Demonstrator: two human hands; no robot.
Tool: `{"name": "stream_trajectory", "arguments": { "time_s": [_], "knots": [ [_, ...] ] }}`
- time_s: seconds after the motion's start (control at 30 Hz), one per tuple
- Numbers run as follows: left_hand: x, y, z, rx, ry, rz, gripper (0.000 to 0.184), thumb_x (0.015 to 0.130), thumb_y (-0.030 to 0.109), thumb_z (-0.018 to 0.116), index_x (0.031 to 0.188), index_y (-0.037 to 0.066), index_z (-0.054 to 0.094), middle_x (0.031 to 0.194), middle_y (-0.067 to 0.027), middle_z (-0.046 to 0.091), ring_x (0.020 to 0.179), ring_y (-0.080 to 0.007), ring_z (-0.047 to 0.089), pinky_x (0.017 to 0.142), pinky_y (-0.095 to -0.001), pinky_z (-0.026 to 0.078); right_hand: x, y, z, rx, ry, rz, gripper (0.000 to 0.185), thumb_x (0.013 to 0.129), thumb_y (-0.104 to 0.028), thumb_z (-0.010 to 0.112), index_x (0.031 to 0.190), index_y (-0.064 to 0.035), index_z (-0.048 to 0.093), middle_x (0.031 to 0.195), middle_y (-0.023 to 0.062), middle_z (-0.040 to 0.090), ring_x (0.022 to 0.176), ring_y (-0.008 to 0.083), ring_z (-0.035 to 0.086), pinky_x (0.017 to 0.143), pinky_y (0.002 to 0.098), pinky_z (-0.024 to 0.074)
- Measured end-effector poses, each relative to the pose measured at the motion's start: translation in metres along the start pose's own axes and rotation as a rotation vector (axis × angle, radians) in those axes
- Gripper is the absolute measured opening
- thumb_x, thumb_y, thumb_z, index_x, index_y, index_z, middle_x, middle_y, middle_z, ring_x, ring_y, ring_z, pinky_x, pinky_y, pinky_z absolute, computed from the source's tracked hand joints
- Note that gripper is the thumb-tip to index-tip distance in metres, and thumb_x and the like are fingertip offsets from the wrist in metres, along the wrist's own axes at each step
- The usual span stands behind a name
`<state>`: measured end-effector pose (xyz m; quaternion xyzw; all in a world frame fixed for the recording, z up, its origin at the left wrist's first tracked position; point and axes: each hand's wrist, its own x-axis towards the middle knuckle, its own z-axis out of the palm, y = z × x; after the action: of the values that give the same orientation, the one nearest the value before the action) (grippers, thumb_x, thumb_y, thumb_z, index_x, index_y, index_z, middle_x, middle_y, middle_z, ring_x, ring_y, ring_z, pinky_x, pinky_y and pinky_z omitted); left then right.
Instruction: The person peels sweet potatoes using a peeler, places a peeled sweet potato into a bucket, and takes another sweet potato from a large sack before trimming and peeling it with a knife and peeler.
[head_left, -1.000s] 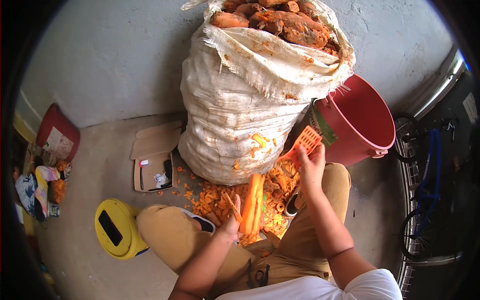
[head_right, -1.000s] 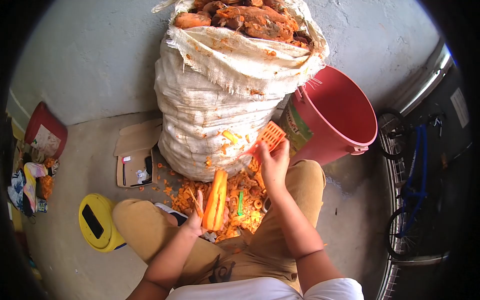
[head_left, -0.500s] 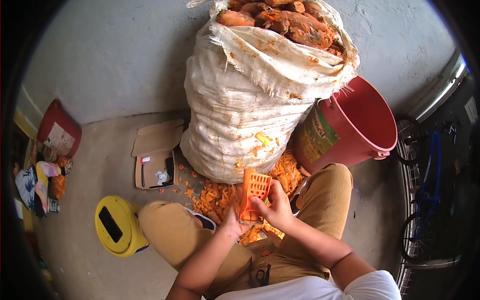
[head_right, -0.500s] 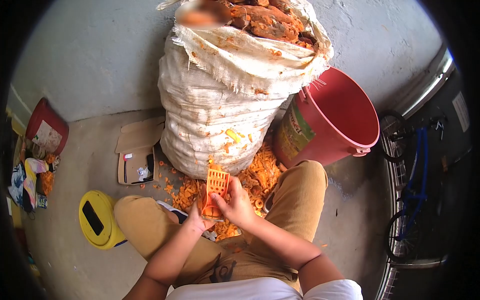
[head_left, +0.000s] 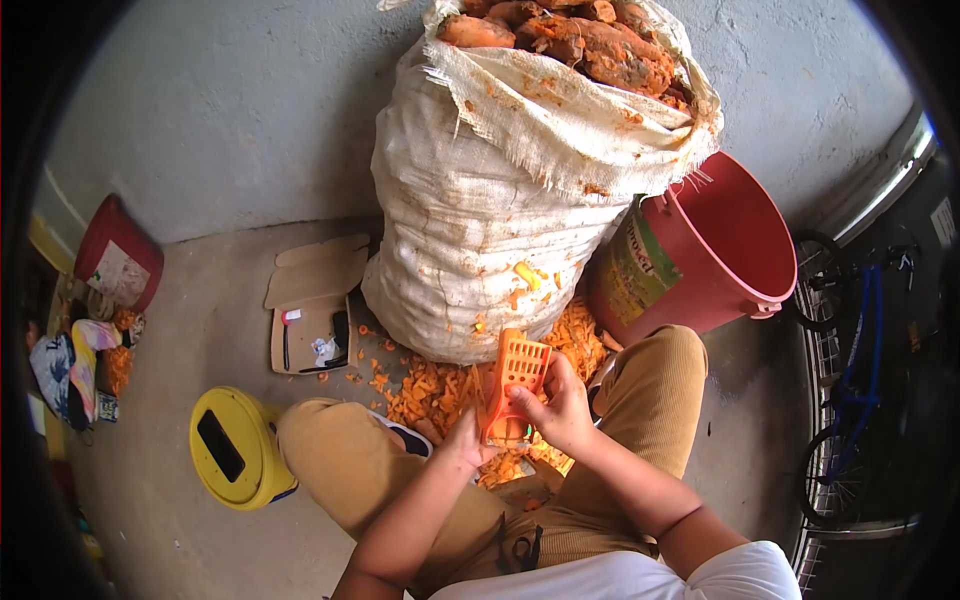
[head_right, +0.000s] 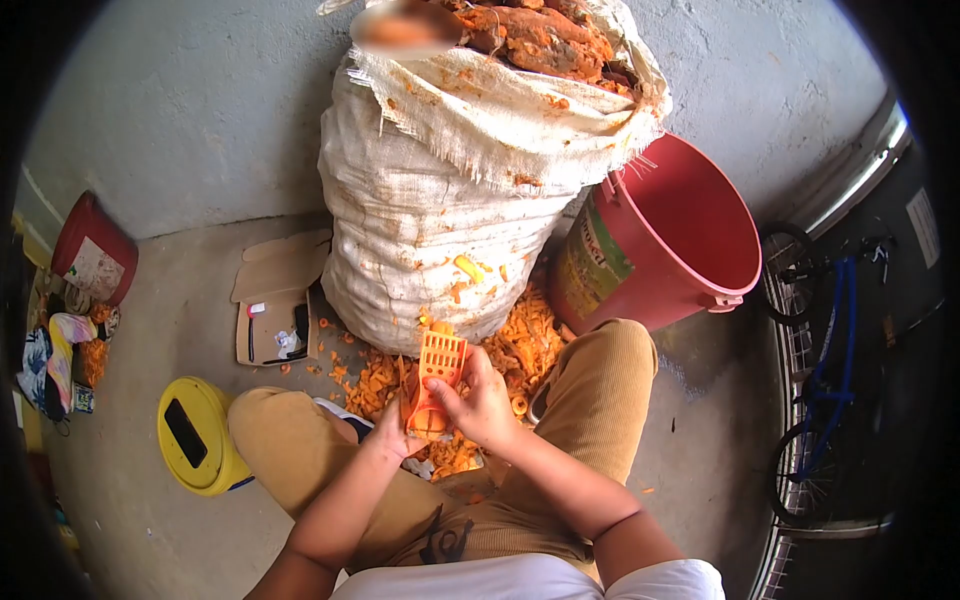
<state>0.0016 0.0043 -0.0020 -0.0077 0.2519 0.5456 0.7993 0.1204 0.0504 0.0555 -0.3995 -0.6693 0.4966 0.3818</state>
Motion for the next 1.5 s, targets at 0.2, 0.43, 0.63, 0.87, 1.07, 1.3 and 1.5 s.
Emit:
{"name": "stream_trajectory", "arguments": {
  "time_s": [0.2,0.43,0.63,0.87,1.07,1.3,1.5],
  "knots": [
    [0.001,0.004,0.010,0.026,-0.008,0.040,0.050,0.080,0.048,0.044,0.107,0.006,0.048,0.088,-0.0070,0.058,0.068,-0.0187,0.059,0.053,-0.0306,0.050,0.005,-0.003,0.004,0.156,0.048,0.006,0.034,0.075,-0.006,0.061,0.099,0.0054,0.040,0.085,0.0116,0.057,0.079,0.0120,0.055,0.068,0.0242,0.0449],
    [0.003,0.007,0.004,0.065,0.032,0.020,0.052,0.080,0.049,0.043,0.109,0.006,0.047,0.091,-0.0065,0.057,0.072,-0.0170,0.058,0.055,-0.0303,0.050,0.006,0.002,0.003,0.211,0.023,0.024,0.033,0.076,-0.003,0.059,0.100,0.0052,0.039,0.089,0.0115,0.056,0.081,0.0127,0.055,0.071,0.0243,0.0453],
    [0.000,0.001,-0.009,0.107,-0.022,0.043,0.047,0.083,0.044,0.042,0.110,0.006,0.047,0.091,-0.0065,0.057,0.076,-0.0169,0.058,0.063,-0.0313,0.050,0.022,0.009,0.004,0.471,0.413,0.171,0.022,0.081,-0.006,0.053,0.097,-0.0007,0.039,0.087,0.0072,0.054,0.076,0.0101,0.054,0.066,0.0228,0.0474],
    [-0.011,-0.004,0.003,0.214,-0.045,-0.078,0.060,0.082,0.055,0.032,0.109,0.002,0.041,0.075,-0.0095,0.052,0.056,-0.0175,0.054,0.049,-0.0296,0.047,0.066,0.021,-0.056,0.266,0.692,-0.109,0.022,0.081,-0.006,0.052,0.100,-0.0019,0.041,0.081,0.0059,0.055,0.067,0.0097,0.054,0.058,0.0212,0.0451],
    [-0.001,-0.003,-0.010,0.089,-0.120,-0.033,0.055,0.083,0.052,0.033,0.108,0.005,0.044,0.081,-0.0103,0.054,0.062,-0.0199,0.056,0.049,-0.0309,0.049,0.026,-0.021,-0.019,0.449,0.042,0.128,0.031,0.080,-0.006,0.054,0.105,-0.0012,0.037,0.093,0.0070,0.053,0.084,0.0125,0.053,0.067,0.0253,0.0483],
    [-0.006,0.003,0.004,-0.038,-0.116,-0.047,0.043,0.081,0.044,0.041,0.108,0.010,0.047,0.090,-0.0066,0.057,0.070,-0.0232,0.059,0.049,-0.0353,0.050,0.007,-0.012,0.001,0.388,-0.064,0.153,0.029,0.079,-0.004,0.056,0.102,0.0001,0.039,0.092,0.0071,0.054,0.087,0.0103,0.052,0.075,0.0244,0.0437],
    [0.001,-0.004,-0.001,-0.128,-0.007,-0.047,0.041,0.080,0.040,0.044,0.107,0.009,0.048,0.090,-0.0053,0.058,0.069,-0.0200,0.059,0.052,-0.0341,0.050,0.001,-0.002,0.005,0.038,-0.092,0.010,0.034,0.077,-0.006,0.059,0.103,0.0024,0.039,0.092,0.0077,0.054,0.085,0.0107,0.052,0.073,0.0237,0.0432]
  ]
}}
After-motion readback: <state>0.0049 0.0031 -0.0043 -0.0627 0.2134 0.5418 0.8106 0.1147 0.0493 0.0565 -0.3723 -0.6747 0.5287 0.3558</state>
